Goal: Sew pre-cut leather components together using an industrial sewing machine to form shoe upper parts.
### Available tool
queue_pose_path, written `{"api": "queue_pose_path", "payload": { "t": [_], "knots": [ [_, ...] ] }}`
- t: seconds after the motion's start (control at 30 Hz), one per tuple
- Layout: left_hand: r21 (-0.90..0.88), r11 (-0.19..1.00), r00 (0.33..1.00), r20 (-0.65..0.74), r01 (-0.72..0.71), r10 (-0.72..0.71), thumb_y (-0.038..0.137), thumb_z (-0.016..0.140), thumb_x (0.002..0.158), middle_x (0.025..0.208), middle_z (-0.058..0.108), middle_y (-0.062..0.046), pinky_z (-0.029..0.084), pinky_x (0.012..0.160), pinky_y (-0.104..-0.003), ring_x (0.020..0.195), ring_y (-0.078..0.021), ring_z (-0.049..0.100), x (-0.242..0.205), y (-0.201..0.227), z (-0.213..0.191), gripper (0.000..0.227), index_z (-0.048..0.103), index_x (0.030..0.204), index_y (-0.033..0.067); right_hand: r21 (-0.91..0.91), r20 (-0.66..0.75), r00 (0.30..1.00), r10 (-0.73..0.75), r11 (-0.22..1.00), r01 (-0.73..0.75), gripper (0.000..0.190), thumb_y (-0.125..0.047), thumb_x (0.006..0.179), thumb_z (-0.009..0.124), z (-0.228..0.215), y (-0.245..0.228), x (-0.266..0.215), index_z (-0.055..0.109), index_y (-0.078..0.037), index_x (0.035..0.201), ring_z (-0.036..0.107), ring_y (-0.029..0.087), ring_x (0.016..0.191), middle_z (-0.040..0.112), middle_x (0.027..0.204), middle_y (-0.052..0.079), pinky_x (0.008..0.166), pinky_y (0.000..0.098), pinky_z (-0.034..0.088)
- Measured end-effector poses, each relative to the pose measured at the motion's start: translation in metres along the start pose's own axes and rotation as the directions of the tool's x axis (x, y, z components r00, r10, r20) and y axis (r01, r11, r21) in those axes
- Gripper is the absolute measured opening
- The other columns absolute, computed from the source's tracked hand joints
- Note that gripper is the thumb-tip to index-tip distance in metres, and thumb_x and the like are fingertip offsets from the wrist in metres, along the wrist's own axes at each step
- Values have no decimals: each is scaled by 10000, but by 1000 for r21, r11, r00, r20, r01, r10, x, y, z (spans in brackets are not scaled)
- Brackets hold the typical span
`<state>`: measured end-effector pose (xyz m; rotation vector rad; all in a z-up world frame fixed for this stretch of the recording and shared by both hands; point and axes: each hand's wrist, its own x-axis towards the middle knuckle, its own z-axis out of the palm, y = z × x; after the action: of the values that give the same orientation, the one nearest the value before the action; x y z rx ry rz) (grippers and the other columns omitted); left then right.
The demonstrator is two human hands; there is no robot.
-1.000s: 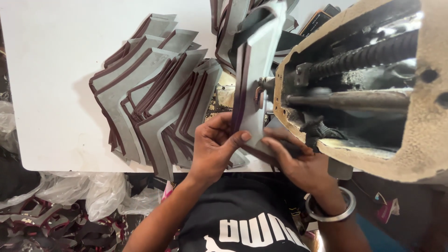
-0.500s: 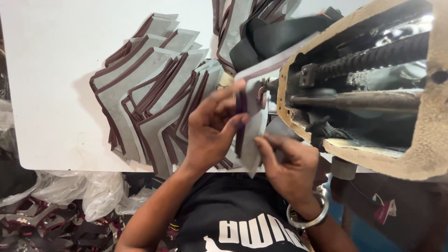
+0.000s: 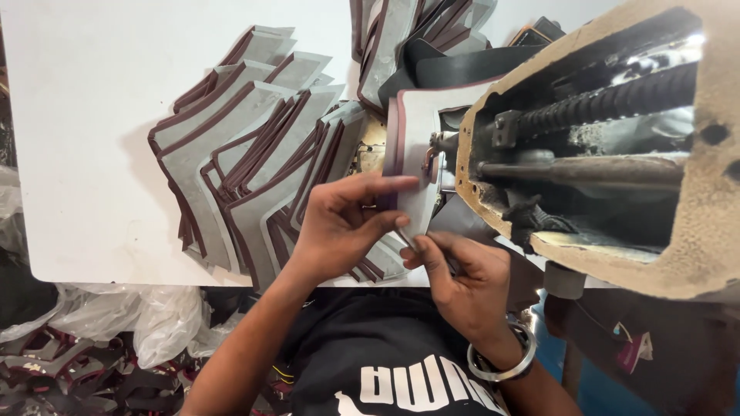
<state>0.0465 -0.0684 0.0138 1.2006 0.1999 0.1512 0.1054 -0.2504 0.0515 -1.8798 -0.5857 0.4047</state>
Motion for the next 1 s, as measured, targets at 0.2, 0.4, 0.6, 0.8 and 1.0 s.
{"api": "queue_pose_path", "payload": {
  "t": [0.2,0.4,0.6,0.8,1.0],
  "knots": [
    [-17,997,993,-99,-73,71,-65,743,948,1210,695,-82,595,952,-240,1099,-104,683,25,5,9,401,669,1338,-10,27,24,997,70,997,-71,155,-78,1007,655,-7,4,5,755,40,994,767,110,719,803,831,82,650,225,609],
    [31,995,980,-171,-96,100,8,772,940,1187,738,-119,625,959,-273,1070,-142,717,56,9,4,396,660,1317,-37,27,-22,961,277,961,-276,164,-102,979,671,-16,29,-3,766,20,1032,760,111,775,803,869,88,699,230,608],
    [99,983,984,-66,-156,163,74,788,945,1180,728,-130,623,1024,-341,1100,-193,711,66,10,-23,306,677,1215,-19,-201,-162,900,405,879,-432,237,-172,1001,619,-65,121,-5,756,-17,1115,732,167,912,786,1011,94,814,296,573],
    [782,526,942,297,-335,158,-11,742,786,1287,672,-167,442,1133,-495,1330,-392,502,88,-15,-47,324,708,1094,84,-296,-234,907,350,863,-410,268,-230,982,644,-76,151,-22,755,-19,1103,719,191,900,773,995,103,809,323,570],
    [872,93,872,466,-481,149,-91,664,652,1543,486,-240,250,1174,-590,1428,-448,375,144,-45,-48,854,555,1458,169,-390,-258,924,283,844,-367,309,-288,963,669,-79,175,-26,755,-21,1091,706,215,888,760,979,112,803,351,566]
  ]
}}
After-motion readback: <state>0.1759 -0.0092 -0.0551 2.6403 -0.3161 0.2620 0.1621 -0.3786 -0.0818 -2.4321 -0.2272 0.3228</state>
